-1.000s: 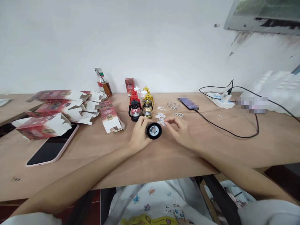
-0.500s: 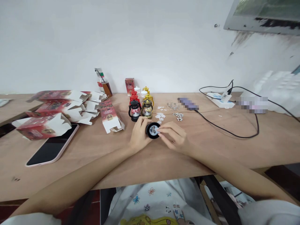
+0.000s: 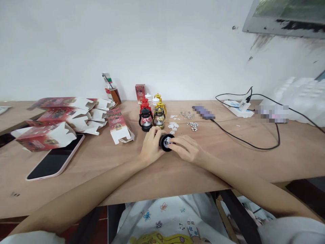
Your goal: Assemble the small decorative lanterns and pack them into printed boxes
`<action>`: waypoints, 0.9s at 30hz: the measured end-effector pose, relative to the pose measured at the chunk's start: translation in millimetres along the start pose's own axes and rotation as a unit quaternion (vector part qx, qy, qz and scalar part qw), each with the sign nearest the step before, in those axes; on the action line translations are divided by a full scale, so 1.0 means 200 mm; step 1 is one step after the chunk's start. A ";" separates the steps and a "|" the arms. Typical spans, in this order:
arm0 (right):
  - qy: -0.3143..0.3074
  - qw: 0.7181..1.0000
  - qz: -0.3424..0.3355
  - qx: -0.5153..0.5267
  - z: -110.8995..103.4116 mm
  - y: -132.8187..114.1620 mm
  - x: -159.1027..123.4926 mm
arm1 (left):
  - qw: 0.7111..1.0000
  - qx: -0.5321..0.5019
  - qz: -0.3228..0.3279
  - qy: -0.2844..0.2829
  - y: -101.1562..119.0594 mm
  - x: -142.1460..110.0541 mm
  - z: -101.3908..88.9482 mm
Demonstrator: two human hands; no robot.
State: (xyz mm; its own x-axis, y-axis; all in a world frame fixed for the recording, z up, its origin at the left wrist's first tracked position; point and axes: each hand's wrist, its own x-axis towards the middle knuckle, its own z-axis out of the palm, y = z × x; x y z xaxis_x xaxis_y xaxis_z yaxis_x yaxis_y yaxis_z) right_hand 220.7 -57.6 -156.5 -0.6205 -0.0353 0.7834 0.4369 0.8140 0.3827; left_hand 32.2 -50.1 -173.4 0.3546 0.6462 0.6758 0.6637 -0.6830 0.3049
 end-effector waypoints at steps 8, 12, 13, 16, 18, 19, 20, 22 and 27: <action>0.008 1.000 0.016 0.017 0.02 0.01 -0.02 | 1.000 0.007 0.011 0.006 0.01 0.00 0.00; 0.026 0.998 0.020 0.049 0.01 0.01 0.00 | 1.000 0.019 0.022 -0.001 0.00 0.00 0.00; 0.031 0.998 0.020 0.058 0.01 0.00 0.00 | 0.999 0.022 0.025 -0.005 0.00 0.00 0.00; 0.035 0.997 0.017 0.073 0.00 0.00 0.01 | 0.999 0.024 0.024 -0.015 0.01 0.00 -0.01; 0.029 0.997 0.010 0.071 0.00 0.00 0.00 | 1.000 0.019 0.020 -0.012 0.01 0.00 -0.01; 0.029 0.997 0.006 0.068 0.00 0.00 0.00 | 1.000 0.016 0.017 -0.009 0.01 0.00 -0.01; 0.030 0.997 0.003 0.065 0.00 0.00 0.00 | 1.000 0.013 0.014 -0.006 0.01 0.00 -0.01; 0.036 0.997 0.001 0.062 0.01 0.00 -0.01 | 1.000 0.007 0.010 -0.002 0.01 0.00 -0.01; 0.048 0.997 0.000 0.066 0.01 0.00 -0.01 | 1.000 -0.005 0.017 -0.005 0.02 0.00 -0.02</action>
State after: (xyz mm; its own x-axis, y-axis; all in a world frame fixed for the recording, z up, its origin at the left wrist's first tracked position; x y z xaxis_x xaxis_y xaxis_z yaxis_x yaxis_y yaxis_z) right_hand 220.3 -56.9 -158.4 -0.5532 -0.0851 0.8287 0.3434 0.8830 0.3200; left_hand 32.3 -53.4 -170.0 0.3837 0.6264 0.6786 0.6440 -0.7081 0.2895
